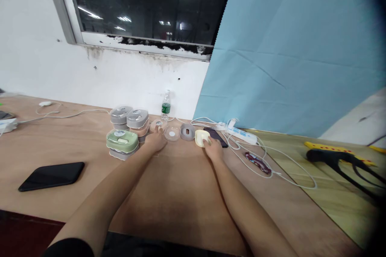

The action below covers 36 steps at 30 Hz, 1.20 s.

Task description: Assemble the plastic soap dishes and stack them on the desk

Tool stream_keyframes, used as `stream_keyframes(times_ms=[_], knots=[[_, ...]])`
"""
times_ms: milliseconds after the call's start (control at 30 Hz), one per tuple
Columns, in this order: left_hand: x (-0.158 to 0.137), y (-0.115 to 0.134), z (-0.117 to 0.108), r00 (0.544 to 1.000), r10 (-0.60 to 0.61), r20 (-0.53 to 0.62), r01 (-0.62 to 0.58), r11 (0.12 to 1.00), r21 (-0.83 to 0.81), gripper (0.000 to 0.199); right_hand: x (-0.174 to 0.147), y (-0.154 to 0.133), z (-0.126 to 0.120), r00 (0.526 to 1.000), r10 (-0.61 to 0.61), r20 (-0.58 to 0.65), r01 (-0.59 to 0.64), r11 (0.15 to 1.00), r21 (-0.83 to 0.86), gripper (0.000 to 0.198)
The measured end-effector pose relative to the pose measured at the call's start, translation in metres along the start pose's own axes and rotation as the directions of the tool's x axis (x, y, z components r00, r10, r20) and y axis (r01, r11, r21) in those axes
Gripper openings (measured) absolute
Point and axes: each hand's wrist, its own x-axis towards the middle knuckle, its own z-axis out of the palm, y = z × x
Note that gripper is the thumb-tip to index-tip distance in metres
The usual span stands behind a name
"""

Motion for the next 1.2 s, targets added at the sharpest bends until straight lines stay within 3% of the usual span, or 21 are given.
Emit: stream_keyframes(times_ms=[133, 300, 433, 600, 800, 1033, 1133, 1200], knots=[[-0.012, 0.005, -0.003, 0.999, 0.000, 0.033, -0.003, 0.996, 0.092, 0.068, 0.001, 0.001, 0.004, 1.000, -0.019, 0.006, 0.018, 1.000, 0.017, 0.050], [-0.039, 0.023, -0.003, 0.999, -0.009, -0.031, 0.014, 0.982, 0.186, 0.068, 0.001, 0.002, 0.007, 0.997, -0.066, -0.044, 0.067, 0.998, 0.023, 0.047], [-0.062, 0.037, -0.012, 0.999, 0.043, -0.011, -0.040, 0.983, 0.178, 0.056, -0.002, 0.000, 0.006, 0.998, -0.052, -0.023, 0.052, 0.998, 0.025, 0.047], [-0.088, 0.047, -0.029, 0.993, 0.121, 0.008, -0.121, 0.982, 0.145, 0.055, -0.001, -0.001, 0.004, 0.999, -0.038, -0.004, 0.038, 0.998, 0.042, 0.045], [-0.087, 0.035, -0.011, 0.956, 0.218, -0.194, -0.212, 0.976, 0.052, 0.056, -0.001, 0.000, 0.007, 0.997, -0.068, -0.019, 0.069, 0.996, 0.057, 0.045], [-0.077, 0.008, 0.011, 0.930, 0.306, -0.205, -0.330, 0.939, -0.094, 0.052, 0.001, 0.000, 0.009, 0.988, -0.117, -0.105, 0.118, 0.993, -0.003, 0.042], [-0.077, 0.004, 0.012, 0.924, 0.323, -0.206, -0.351, 0.930, -0.113, 0.055, -0.005, -0.015, 0.006, 0.965, -0.184, -0.187, 0.169, 0.981, -0.094, 0.042], [-0.078, 0.004, 0.012, 0.926, 0.320, -0.200, -0.347, 0.930, -0.119, 0.056, -0.013, -0.031, 0.005, 0.945, -0.275, -0.178, 0.253, 0.958, -0.133, 0.042]])
